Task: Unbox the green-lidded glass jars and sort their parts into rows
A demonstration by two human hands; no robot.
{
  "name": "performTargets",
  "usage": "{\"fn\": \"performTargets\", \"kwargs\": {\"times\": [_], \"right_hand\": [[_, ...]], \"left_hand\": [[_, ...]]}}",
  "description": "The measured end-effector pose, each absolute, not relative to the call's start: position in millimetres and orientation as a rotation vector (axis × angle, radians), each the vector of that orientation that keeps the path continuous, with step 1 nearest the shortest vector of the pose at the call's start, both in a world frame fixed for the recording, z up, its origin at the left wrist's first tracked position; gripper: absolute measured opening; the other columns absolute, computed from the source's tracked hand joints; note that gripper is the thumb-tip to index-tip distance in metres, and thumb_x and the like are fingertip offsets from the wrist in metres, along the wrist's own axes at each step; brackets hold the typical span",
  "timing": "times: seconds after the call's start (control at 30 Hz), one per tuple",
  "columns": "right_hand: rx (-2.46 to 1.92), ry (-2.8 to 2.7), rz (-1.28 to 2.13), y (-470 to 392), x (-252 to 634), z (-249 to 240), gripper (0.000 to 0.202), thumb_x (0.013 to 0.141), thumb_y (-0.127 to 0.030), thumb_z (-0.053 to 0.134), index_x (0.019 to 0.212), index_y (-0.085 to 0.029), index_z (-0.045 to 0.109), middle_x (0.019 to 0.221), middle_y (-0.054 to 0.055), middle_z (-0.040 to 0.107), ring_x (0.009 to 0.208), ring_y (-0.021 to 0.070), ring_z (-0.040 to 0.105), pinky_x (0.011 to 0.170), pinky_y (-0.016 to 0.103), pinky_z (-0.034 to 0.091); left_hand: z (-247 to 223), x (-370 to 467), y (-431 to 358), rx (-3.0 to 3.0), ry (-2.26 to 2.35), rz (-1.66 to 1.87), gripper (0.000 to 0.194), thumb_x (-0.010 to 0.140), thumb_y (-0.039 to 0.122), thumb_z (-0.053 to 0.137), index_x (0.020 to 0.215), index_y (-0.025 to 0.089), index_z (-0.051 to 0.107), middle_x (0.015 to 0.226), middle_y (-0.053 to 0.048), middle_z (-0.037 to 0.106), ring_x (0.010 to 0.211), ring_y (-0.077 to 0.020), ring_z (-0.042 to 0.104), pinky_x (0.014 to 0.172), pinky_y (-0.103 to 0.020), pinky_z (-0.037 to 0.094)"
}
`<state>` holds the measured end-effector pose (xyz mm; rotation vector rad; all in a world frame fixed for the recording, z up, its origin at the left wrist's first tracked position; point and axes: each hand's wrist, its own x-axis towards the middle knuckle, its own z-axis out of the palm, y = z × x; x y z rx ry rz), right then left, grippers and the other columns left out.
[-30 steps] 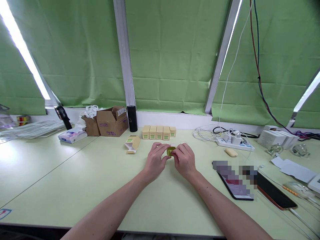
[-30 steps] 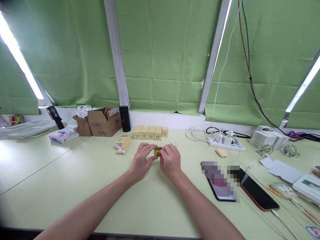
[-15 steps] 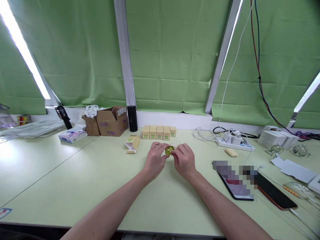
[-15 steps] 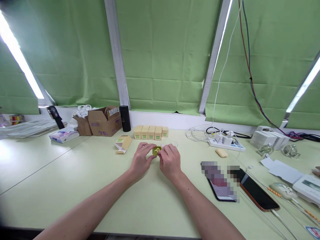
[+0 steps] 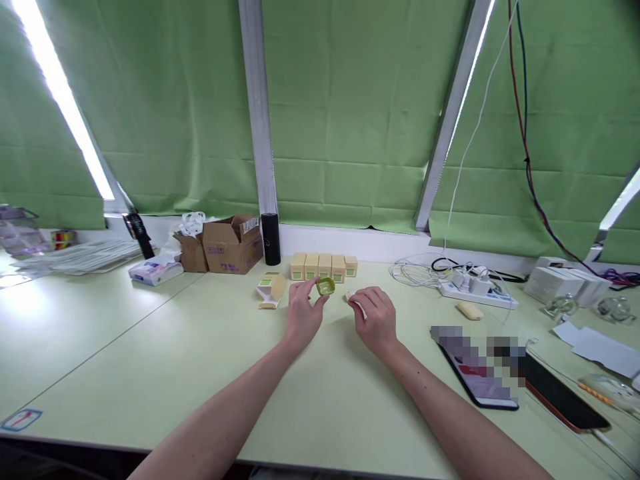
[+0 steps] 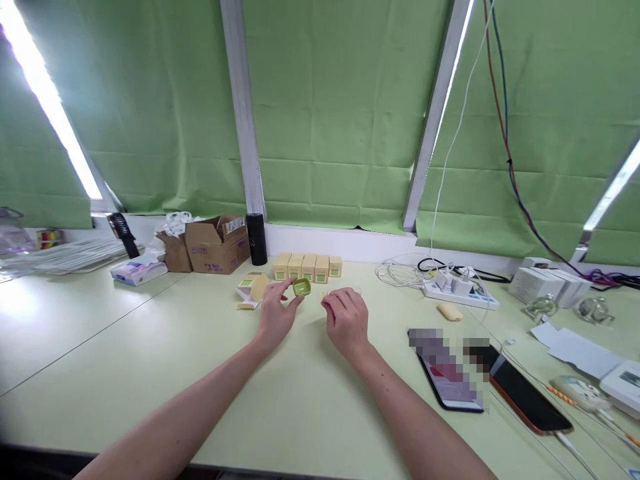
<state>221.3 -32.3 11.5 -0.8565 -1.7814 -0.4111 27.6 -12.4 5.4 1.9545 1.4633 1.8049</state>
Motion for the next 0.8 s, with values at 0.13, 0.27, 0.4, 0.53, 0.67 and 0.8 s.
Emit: {"fn": "performTargets", "kwargs": {"times": [0.13,0.27,0.4,0.53,0.67,0.8], "right_hand": [[-0.932,-1.84,-0.419,-11,215,10,0.019,0.095,-0.01,0.059,0.085,-0.022,0.069,0.085,0.003,0.074,0.086,0.0205,0.058,0.076,0.035,0.039],[-1.086,-1.951,-0.463,17,200,7,0.02,0.089,-0.006,0.063,0.08,-0.022,0.07,0.082,0.004,0.075,0.088,0.0222,0.057,0.073,0.034,0.036],[-1.26,-2.028,-0.458,42,181,2,0.022,0.086,-0.004,0.065,0.078,-0.023,0.073,0.078,0.005,0.074,0.091,0.0235,0.057,0.076,0.035,0.034],[-1.32,-2.048,-0.453,57,170,-8,0.023,0.084,-0.004,0.067,0.073,-0.023,0.074,0.078,0.008,0.073,0.092,0.0249,0.055,0.077,0.036,0.032],[-1.361,-2.052,-0.458,62,166,-16,0.021,0.082,-0.005,0.067,0.072,-0.021,0.076,0.082,0.01,0.072,0.096,0.0264,0.053,0.081,0.039,0.032],[-1.368,-2.044,-0.471,58,167,-19,0.017,0.084,-0.008,0.067,0.078,-0.02,0.076,0.087,0.011,0.072,0.1,0.0276,0.052,0.086,0.041,0.033]], "left_hand": [[8,23,-7,1.77,1.487,1.882,0.043,0.086,0.025,0.073,0.128,0.023,0.069,0.111,-0.01,0.068,0.107,-0.0257,0.061,0.078,-0.037,0.057],[10,22,-5,1.646,1.483,1.92,0.043,0.088,0.03,0.072,0.13,0.023,0.067,0.114,-0.011,0.067,0.104,-0.0237,0.064,0.077,-0.035,0.056],[10,23,-6,1.625,1.453,1.93,0.037,0.091,0.032,0.069,0.127,0.024,0.067,0.112,-0.01,0.069,0.105,-0.023,0.063,0.074,-0.032,0.055],[9,24,-6,1.62,1.429,1.926,0.03,0.093,0.035,0.066,0.121,0.025,0.067,0.108,-0.009,0.07,0.1,-0.0216,0.062,0.069,-0.029,0.053],[10,25,-6,1.582,1.403,1.904,0.025,0.094,0.039,0.064,0.114,0.024,0.066,0.108,-0.008,0.071,0.097,-0.0204,0.065,0.067,-0.028,0.051],[14,26,-9,1.506,1.392,1.847,0.024,0.093,0.044,0.064,0.105,0.023,0.064,0.102,-0.006,0.073,0.09,-0.0195,0.068,0.065,-0.027,0.049]]}}
